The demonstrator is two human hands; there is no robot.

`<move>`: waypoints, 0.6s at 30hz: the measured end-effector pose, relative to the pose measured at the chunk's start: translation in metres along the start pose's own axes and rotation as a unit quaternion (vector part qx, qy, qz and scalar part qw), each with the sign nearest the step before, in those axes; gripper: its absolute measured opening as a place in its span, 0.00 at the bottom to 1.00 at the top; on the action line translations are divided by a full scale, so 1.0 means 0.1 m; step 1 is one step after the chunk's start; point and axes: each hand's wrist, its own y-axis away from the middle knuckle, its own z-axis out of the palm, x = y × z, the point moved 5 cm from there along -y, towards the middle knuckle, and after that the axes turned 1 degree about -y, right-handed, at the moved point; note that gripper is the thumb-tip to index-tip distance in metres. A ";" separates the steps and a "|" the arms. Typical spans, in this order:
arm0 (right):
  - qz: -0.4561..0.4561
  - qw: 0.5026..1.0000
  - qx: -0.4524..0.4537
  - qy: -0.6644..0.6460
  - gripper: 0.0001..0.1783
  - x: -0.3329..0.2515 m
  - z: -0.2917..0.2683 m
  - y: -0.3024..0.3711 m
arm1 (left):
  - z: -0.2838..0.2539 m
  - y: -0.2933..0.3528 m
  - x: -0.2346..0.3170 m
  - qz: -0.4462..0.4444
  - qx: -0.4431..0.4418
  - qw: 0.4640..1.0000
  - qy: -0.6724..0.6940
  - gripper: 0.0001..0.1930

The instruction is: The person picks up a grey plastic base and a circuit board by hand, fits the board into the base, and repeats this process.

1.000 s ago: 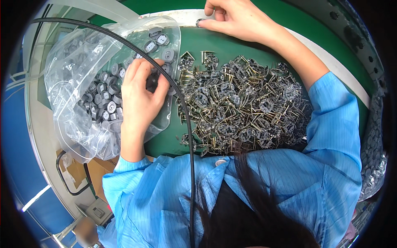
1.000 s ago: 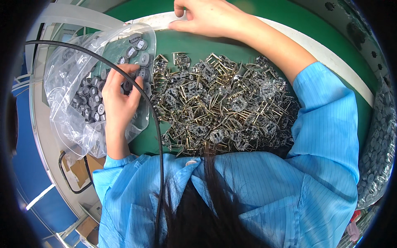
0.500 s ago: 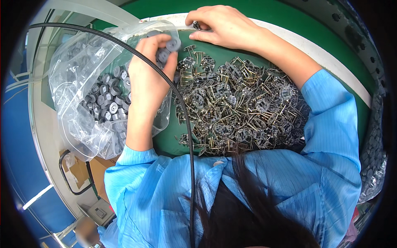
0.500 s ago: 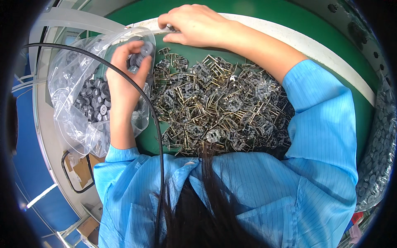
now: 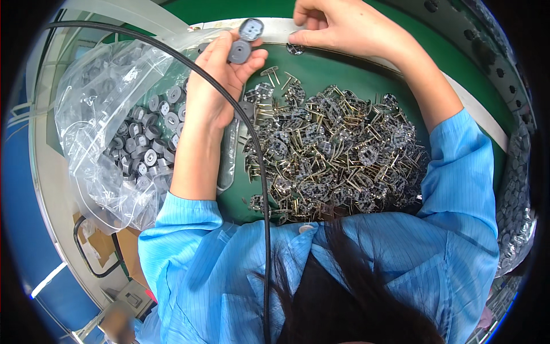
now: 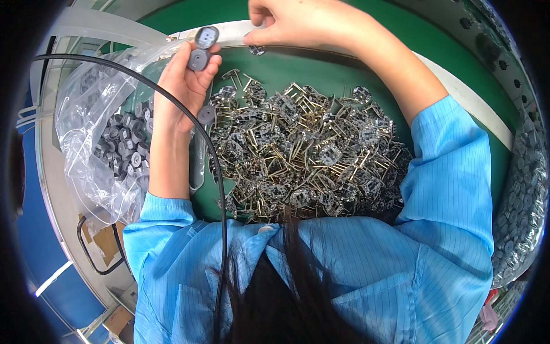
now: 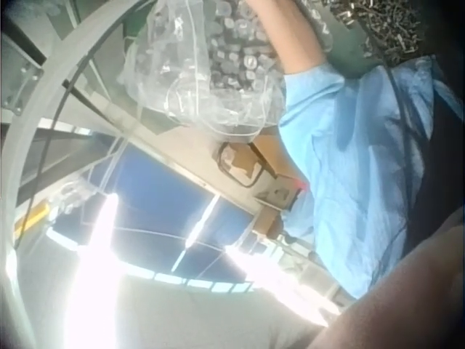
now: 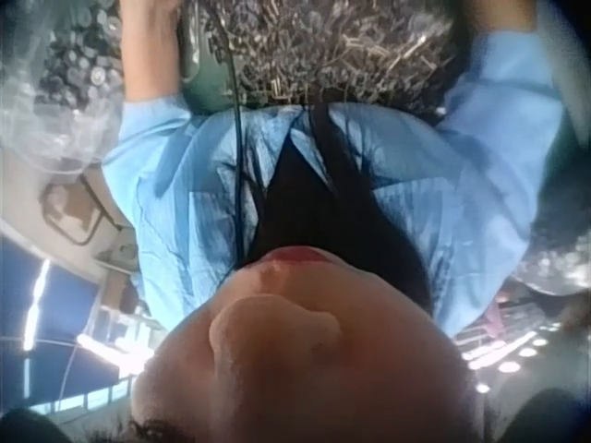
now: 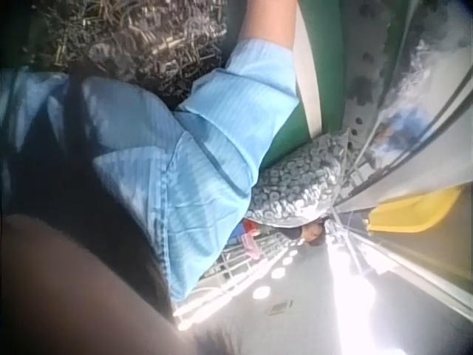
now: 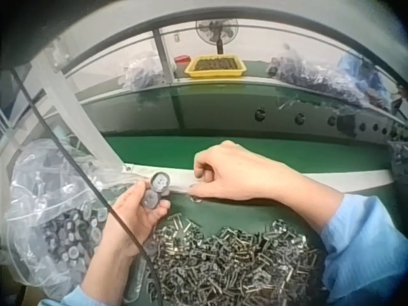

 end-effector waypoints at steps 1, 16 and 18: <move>0.000 1.000 0.000 0.001 0.12 0.02 0.03 -0.02 | 0.02 0.02 0.02 0.001 -0.001 1.000 0.001 0.19; -0.236 0.968 0.063 -0.050 0.05 -0.19 0.18 0.02 | 0.22 0.17 0.12 0.029 -0.045 0.968 -0.247 0.20; -0.263 0.961 0.079 -0.036 0.06 -0.22 0.18 0.06 | 0.25 0.18 0.14 0.031 -0.042 0.967 -0.248 0.20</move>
